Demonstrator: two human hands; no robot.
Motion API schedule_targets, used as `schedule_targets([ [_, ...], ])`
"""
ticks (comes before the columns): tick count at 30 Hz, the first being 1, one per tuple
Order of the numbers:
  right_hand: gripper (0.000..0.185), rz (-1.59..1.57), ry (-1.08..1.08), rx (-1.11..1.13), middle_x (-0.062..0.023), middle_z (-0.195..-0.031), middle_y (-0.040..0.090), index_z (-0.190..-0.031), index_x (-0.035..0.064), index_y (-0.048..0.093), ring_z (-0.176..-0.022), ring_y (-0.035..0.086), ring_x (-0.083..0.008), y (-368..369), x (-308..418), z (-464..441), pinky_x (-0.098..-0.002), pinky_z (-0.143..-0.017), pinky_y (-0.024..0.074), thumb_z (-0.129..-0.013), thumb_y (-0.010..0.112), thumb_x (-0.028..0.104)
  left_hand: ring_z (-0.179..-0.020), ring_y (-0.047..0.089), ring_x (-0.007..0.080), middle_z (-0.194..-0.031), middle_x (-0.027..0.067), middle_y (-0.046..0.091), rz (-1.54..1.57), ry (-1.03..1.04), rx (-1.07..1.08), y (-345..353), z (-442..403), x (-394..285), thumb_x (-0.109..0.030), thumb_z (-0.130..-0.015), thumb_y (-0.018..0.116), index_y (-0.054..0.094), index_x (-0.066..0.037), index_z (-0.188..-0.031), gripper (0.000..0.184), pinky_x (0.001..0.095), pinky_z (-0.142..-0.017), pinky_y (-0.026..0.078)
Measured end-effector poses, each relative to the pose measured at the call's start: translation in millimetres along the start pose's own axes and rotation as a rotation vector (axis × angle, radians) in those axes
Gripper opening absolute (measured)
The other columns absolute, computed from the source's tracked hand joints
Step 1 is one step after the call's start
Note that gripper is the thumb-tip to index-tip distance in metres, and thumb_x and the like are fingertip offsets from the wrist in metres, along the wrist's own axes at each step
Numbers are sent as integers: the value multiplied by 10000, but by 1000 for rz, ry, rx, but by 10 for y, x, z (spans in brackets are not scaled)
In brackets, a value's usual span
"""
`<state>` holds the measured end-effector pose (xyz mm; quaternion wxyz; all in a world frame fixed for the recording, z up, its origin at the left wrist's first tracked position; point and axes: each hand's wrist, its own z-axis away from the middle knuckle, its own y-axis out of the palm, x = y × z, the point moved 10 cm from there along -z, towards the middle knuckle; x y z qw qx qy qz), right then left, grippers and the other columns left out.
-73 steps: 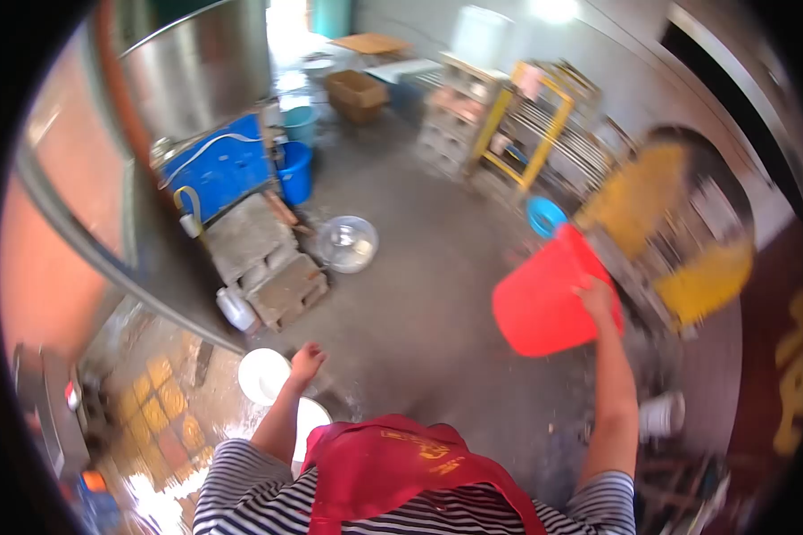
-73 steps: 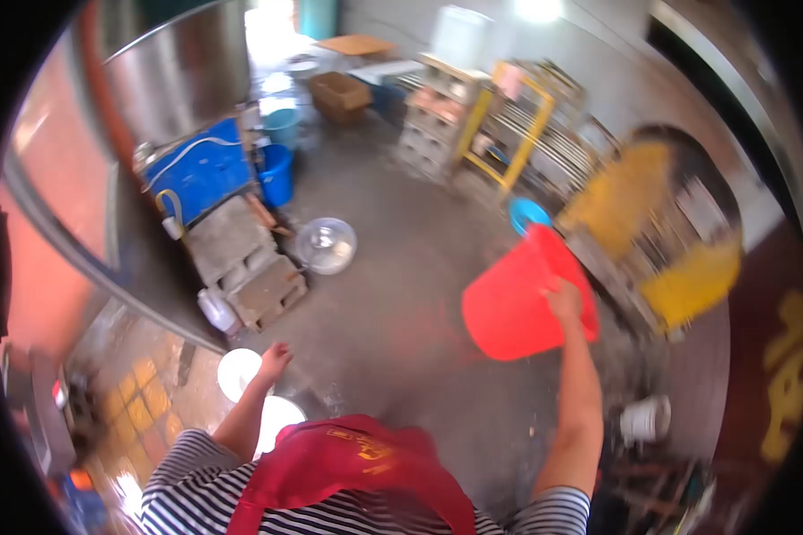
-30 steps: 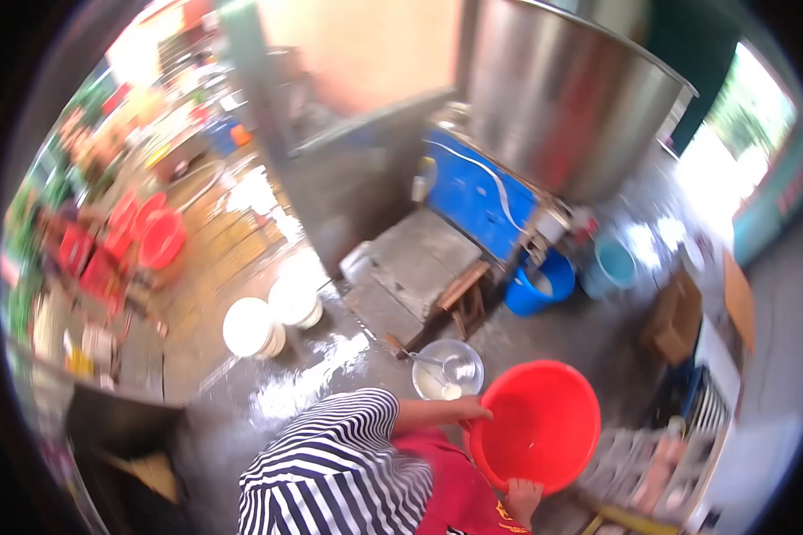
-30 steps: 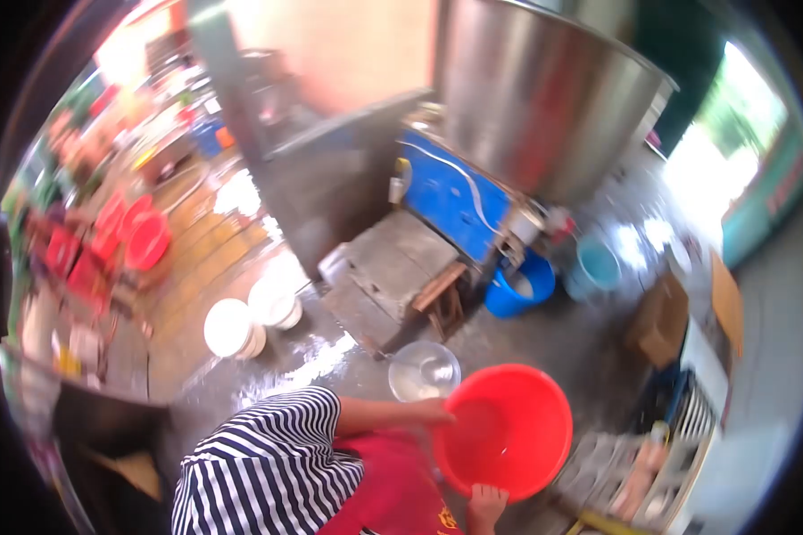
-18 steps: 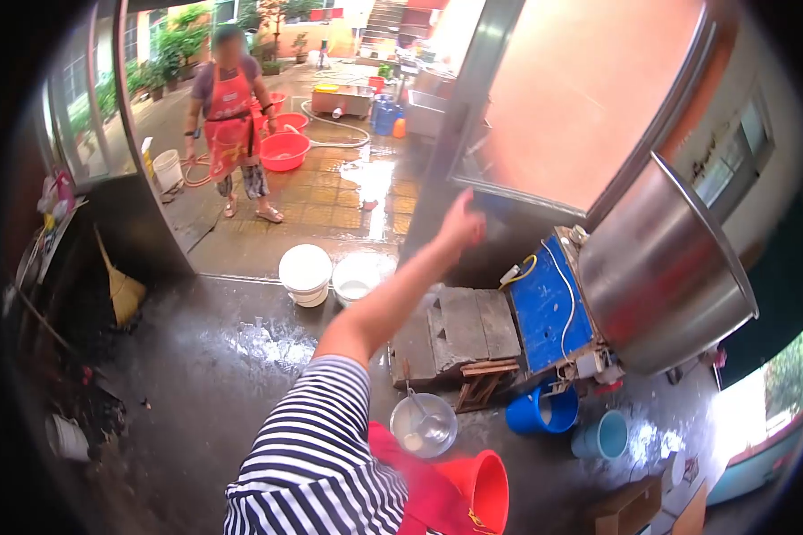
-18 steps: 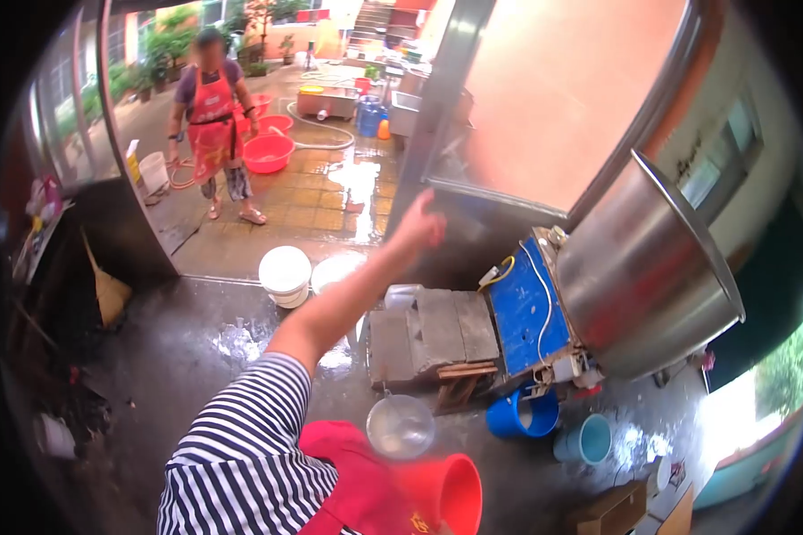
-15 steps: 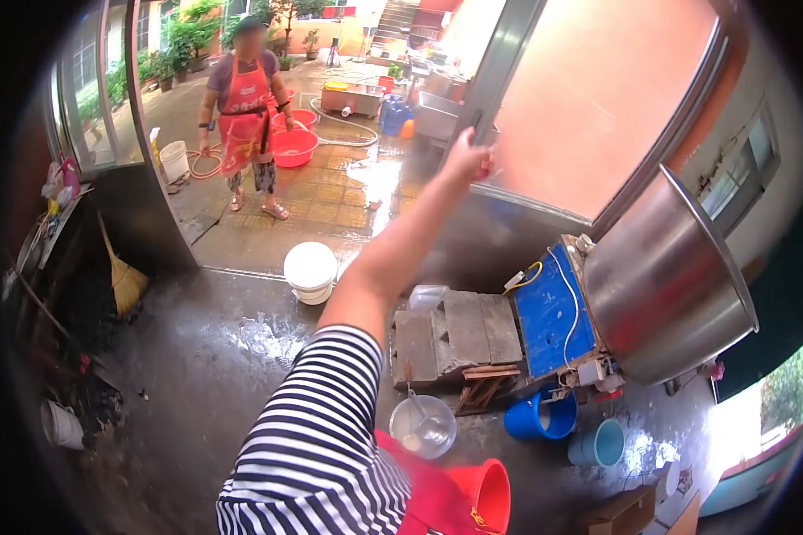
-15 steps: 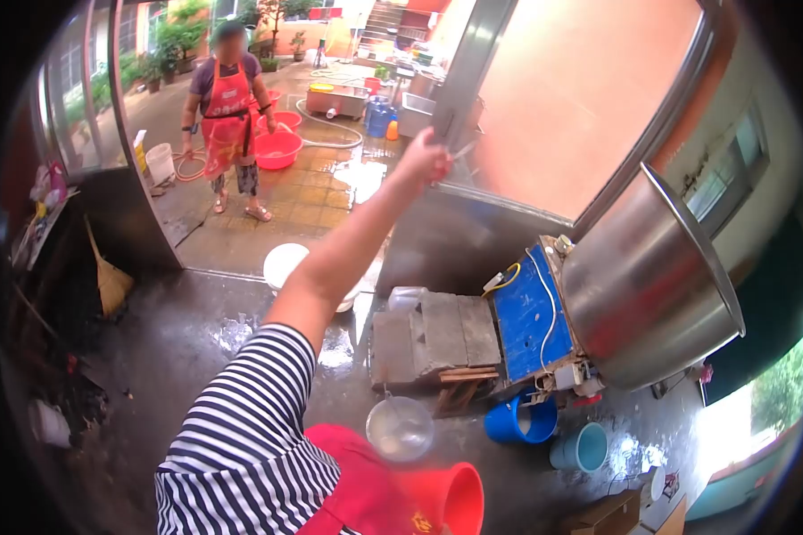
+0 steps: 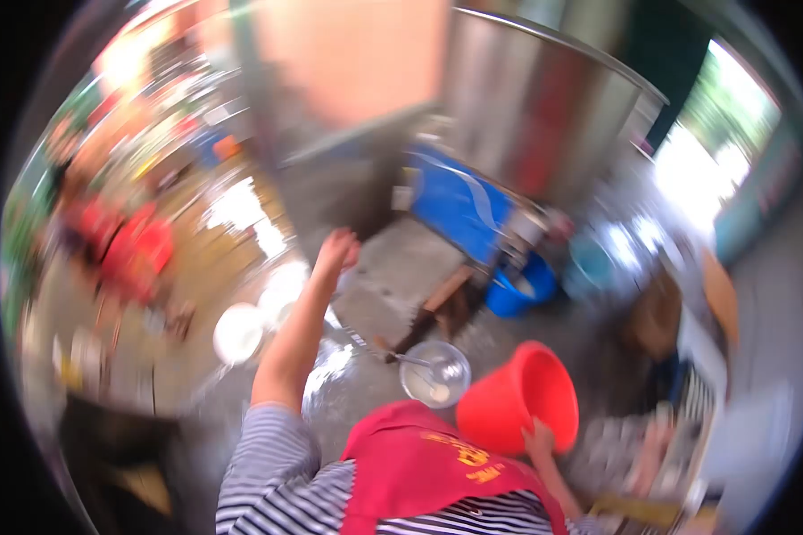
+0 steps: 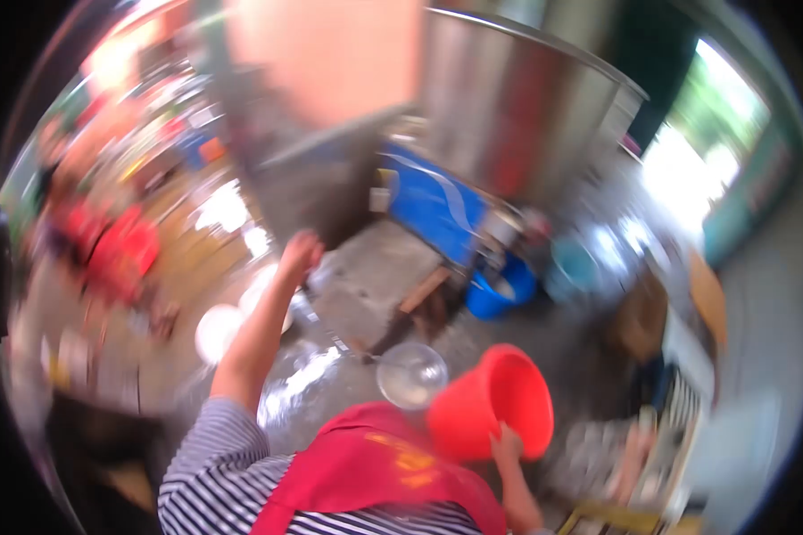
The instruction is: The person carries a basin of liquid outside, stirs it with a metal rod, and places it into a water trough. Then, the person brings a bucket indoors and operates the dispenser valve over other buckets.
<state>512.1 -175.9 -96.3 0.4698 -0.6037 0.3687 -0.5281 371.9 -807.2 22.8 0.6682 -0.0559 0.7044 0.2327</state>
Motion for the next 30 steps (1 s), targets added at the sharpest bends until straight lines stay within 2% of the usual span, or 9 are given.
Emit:
schedule_targets([
  [2, 385, -23, 8, 20, -120, -913, 606, -1026, 73, 566, -846, 576, -285, -215, 344, 99, -401, -721, 456, -700, 632, 267, -465, 479, 155, -507, 24, 459, -48, -514, 277, 696, 617, 1622, -380, -826, 515, 527, -66, -728, 329, 273, -418, 406],
  [4, 216, 40, -58, 1, -74, -800, 603, -857, 111, 585, -766, 581, -245, -426, 665, 150, -387, -672, 445, -656, 577, 189, -807, 570, 266, -939, 161, 545, -200, -832, 421, 1338, 1447, 2496, -526, -761, 544, 491, -33, -1061, 580, 394, -601, 504],
  [6, 127, 62, -96, -7, -38, -719, 590, -763, 148, 559, -724, 582, -216, -418, 769, 290, -371, -610, 423, -639, 529, 157, -1041, 462, 326, -1276, 180, 294, -127, -1023, 523, 2039, 2149, 2646, -593, -706, 562, 212, -51, -1314, 888, 480, -750, 469],
  [9, 63, 170, -188, -95, 15, -671, 529, -715, 165, 535, -715, 538, -167, -566, 954, 531, -316, -667, 381, -662, 502, 174, -994, 509, 286, -1108, 93, 508, -286, -996, 716, 2587, 2447, 2767, -589, -706, 528, 408, -126, -1216, 699, 437, -740, 478],
  [13, 69, 292, -206, -231, 0, -703, 498, -741, 163, 520, -790, 493, -158, -818, 680, 950, -349, -661, 357, -709, 465, 190, -822, 584, 236, -950, 66, 581, -119, -1066, 1013, 2983, 2694, 3272, -226, -720, 564, 495, -85, -1046, 362, 369, -678, 498],
  [16, 102, 260, 145, -553, -29, -693, 489, -773, 149, 537, -750, 494, -219, -2108, -54, 1514, -389, -598, 368, -716, 466, 197, -738, 592, 188, -836, 44, 595, -54, -1135, 840, 3195, 2941, 3262, -73, -685, 548, 525, -65, -930, 246, 305, -627, 499],
  [21, 484, 116, 1555, -803, -145, -915, 607, -1154, 139, 479, -773, 596, -323, -2888, -2825, 4645, -424, -652, 467, -704, 592, 276, -778, 583, 184, -823, 40, 596, -2, -1163, 818, 3372, 2941, 3476, -63, -723, 569, 545, -65, -896, 175, 316, -680, 500],
  [24, 660, 482, 1864, -1066, -168, -802, 623, -1279, 69, 271, -747, 618, -283, -3825, -2790, 6155, -409, -660, 454, -724, 566, 271, -729, 582, 175, -780, 32, 589, -52, -1227, 732, 3140, 2649, 3842, -54, -724, 564, 536, -82, -874, 156, 317, -627, 505],
  [30, 301, 106, 1981, -1081, -71, -678, 636, -949, 91, 581, -680, 626, -234, -4216, -2754, 6877, -386, -632, 456, -753, 485, 299, -630, 580, 185, -740, 48, 589, -109, -1358, 496, 2582, 2248, 4551, -55, -715, 563, 541, -55, -798, 86, 331, -574, 516],
])
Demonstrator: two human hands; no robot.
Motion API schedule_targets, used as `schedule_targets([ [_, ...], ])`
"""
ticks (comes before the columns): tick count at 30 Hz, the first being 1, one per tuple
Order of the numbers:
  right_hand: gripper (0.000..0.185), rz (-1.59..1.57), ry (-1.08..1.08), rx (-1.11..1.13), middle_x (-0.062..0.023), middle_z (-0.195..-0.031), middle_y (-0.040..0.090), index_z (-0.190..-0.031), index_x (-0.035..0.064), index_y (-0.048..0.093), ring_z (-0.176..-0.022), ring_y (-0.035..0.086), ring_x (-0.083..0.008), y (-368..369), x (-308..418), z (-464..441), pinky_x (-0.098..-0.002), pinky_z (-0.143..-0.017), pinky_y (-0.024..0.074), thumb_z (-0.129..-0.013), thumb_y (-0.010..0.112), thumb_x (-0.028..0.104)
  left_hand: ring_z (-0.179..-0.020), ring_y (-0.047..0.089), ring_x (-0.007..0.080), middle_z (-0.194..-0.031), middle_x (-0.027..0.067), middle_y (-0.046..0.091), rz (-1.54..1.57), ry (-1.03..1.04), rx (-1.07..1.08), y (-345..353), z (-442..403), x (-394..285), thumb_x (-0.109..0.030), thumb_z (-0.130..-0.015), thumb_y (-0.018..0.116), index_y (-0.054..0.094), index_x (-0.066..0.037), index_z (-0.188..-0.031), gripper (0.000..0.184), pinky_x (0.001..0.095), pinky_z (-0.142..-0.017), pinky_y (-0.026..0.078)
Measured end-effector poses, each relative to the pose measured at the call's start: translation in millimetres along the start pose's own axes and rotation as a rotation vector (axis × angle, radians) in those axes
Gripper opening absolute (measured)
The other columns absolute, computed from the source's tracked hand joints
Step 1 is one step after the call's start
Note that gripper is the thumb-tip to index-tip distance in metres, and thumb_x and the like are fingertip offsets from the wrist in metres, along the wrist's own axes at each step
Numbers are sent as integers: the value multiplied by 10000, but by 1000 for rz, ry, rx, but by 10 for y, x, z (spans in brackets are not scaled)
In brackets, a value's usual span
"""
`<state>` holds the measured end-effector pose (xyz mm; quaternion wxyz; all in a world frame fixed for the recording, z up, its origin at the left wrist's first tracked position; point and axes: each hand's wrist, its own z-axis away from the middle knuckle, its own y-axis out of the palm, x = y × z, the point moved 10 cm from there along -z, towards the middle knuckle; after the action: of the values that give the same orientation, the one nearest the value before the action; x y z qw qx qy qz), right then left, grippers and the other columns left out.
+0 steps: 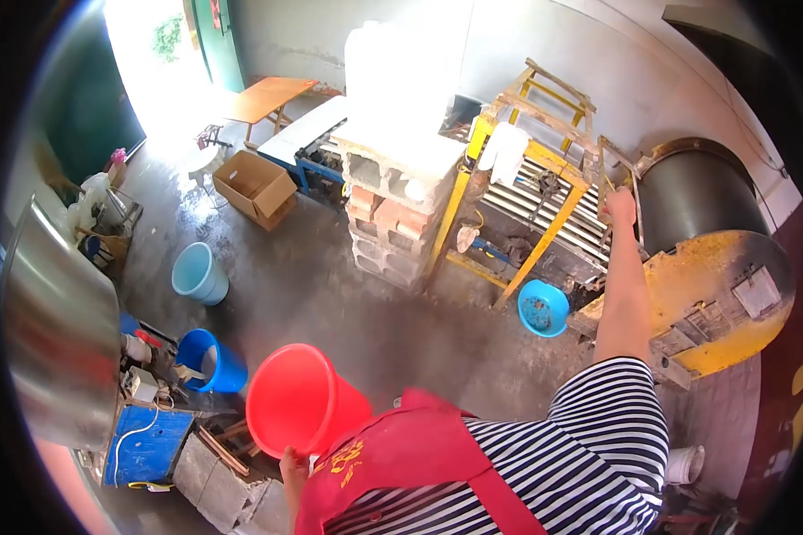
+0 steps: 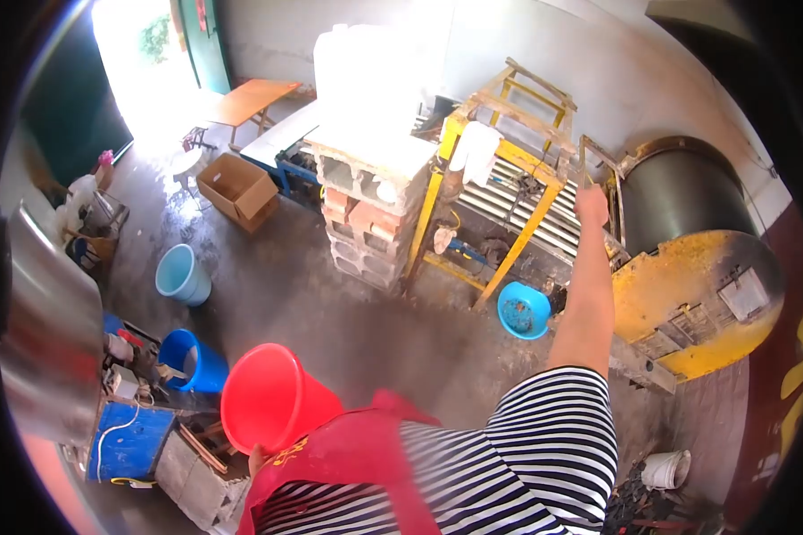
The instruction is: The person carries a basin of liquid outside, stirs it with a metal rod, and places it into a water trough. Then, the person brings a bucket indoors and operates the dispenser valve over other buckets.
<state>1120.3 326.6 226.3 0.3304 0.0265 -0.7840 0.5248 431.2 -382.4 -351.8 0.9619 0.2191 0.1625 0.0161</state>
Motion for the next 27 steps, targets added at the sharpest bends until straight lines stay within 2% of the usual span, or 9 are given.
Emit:
schedule_targets([
  [6, 224, 71, 44, 149, -142, -799, 629, -829, 119, 633, -777, 601, -323, 1541, -831, 855, -414, -705, 469, -755, 491, 276, -578, 539, 155, -672, 32, 544, -151, 268, 83, 304, 321, -100, -87, -723, 593, 518, -76, -754, 82, 270, -513, 488],
  [8, 307, 14, 2, 172, -115, -718, 632, -1009, 86, 549, -684, 608, -322, 2241, -1572, 1221, -418, -652, 472, -735, 512, 218, -576, 533, 150, -664, 28, 536, -198, 314, 117, 467, 461, -204, -90, -723, 598, 514, -82, -755, 90, 261, -509, 483],
  [12, 306, -87, 356, 319, -192, -704, 617, -961, -26, 562, -536, 607, -278, 2558, -2977, 2084, -350, -464, 469, -735, 498, 170, -577, 526, 142, -662, 23, 523, -493, 451, 77, 914, 810, -444, -87, -721, 595, 507, -85, -760, 96, 251, -510, 478],
  [14, 310, 132, 692, 599, -150, -674, 629, -1001, 20, 579, -550, 625, -227, 2157, -3366, 2500, -340, -605, 487, -759, 446, 163, -578, 523, 137, -660, 20, 516, -648, 511, 64, 956, 999, -587, -86, -720, 594, 504, -86, -762, 99, 246, -510, 475],
  [18, 267, 296, 750, 609, -150, -649, 629, -911, -21, 603, -547, 628, -231, 1703, -3622, 2715, -336, -569, 488, -765, 449, 141, -579, 517, 129, -658, 14, 503, -876, 657, 71, 1374, 1179, -565, -82, -718, 591, 497, -89, -767, 106, 236, -512, 470],
  [21, 228, 363, 681, 761, -170, -642, 618, -886, -17, 579, -475, 599, -232, 2690, -4789, 2631, -345, -423, 447, -763, 483, 148, -579, 512, 122, -656, 10, 493, -1021, 760, 77, 1649, 1267, -490, -80, -717, 589, 492, -91, -771, 111, 229, -513, 466],
  [24, 275, -159, 613, 380, -185, -676, 611, -961, -18, 547, -496, 600, -255, 2408, -3864, 2231, -344, -486, 477, -758, 508, 162, -593, 493, 97, -680, -3, 457, -732, 443, 169, 1659, 930, -316, -69, -704, 568, 465, -84, -806, 145, 190, -524, 441],
  [26, 567, 157, 135, 209, -212, -991, 579, -1227, 23, 376, -735, 617, -314, 2117, -2996, 1404, -381, -657, 482, -727, 577, 200, -610, 495, 97, -733, 4, 471, -198, 368, 3, 1389, 697, -284, -75, -737, 513, 452, -83, -844, 124, 190, -553, 438],
  [27, 563, -13, 51, -25, -210, -941, 588, -1235, 49, 378, -660, 605, -342, 2048, -2925, 986, -404, -618, 482, -719, 561, 179, -610, 495, 97, -733, 4, 471, -189, 373, -1, 1473, 764, -229, -75, -737, 513, 452, -83, -844, 124, 190, -553, 438],
])
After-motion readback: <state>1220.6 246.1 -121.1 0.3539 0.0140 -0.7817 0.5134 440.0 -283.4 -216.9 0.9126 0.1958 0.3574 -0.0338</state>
